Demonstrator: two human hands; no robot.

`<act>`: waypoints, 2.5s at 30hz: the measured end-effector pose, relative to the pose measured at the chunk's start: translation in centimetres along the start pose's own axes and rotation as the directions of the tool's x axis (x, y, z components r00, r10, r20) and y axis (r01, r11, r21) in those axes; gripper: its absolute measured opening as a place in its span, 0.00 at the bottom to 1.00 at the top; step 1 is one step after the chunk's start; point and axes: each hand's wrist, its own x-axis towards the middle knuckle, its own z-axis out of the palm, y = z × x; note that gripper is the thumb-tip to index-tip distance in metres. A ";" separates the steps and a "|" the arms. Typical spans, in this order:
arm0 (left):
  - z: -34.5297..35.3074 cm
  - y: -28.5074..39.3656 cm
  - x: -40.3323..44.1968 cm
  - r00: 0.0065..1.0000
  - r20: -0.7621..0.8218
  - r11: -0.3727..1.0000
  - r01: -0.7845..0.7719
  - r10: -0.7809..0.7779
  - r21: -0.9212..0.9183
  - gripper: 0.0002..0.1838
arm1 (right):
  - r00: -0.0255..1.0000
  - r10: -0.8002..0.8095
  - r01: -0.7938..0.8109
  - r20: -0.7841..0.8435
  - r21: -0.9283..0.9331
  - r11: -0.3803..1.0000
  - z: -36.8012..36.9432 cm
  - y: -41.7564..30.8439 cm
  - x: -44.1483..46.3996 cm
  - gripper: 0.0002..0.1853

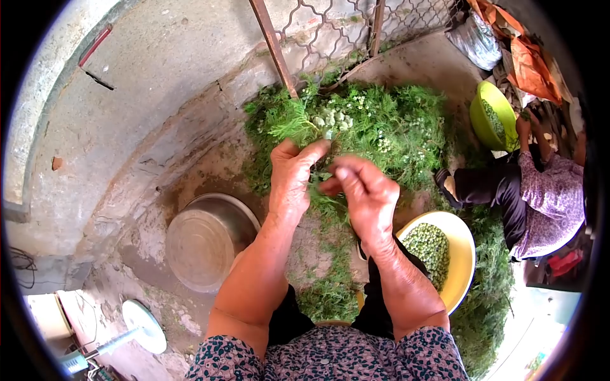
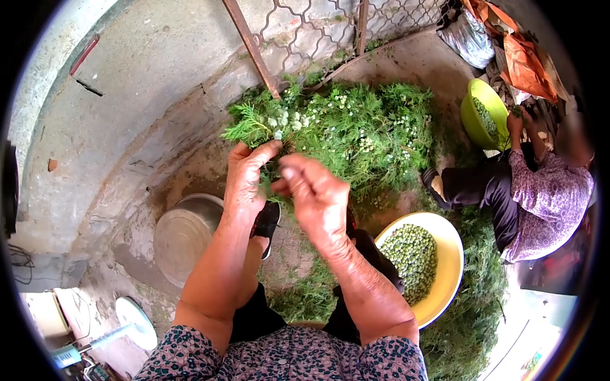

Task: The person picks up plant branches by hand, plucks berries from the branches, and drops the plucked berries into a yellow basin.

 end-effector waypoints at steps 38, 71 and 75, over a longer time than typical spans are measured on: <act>0.8 -0.2 -1.4 0.949 0.288 0.950 -0.200 0.127 0.240 0.07 | 0.971 -0.235 0.238 0.044 -0.262 0.935 -3.2 0.9 3.6 0.14; 1.6 0.3 -1.9 0.942 0.328 0.976 0.000 -0.073 0.216 0.10 | 0.865 0.495 -0.434 -0.081 0.374 0.820 -4.3 0.7 3.5 0.10; 1.7 0.1 -1.7 0.989 0.142 0.990 0.031 -0.050 0.135 0.10 | 0.931 0.364 -0.212 -0.018 0.785 0.582 -5.9 1.0 4.7 0.07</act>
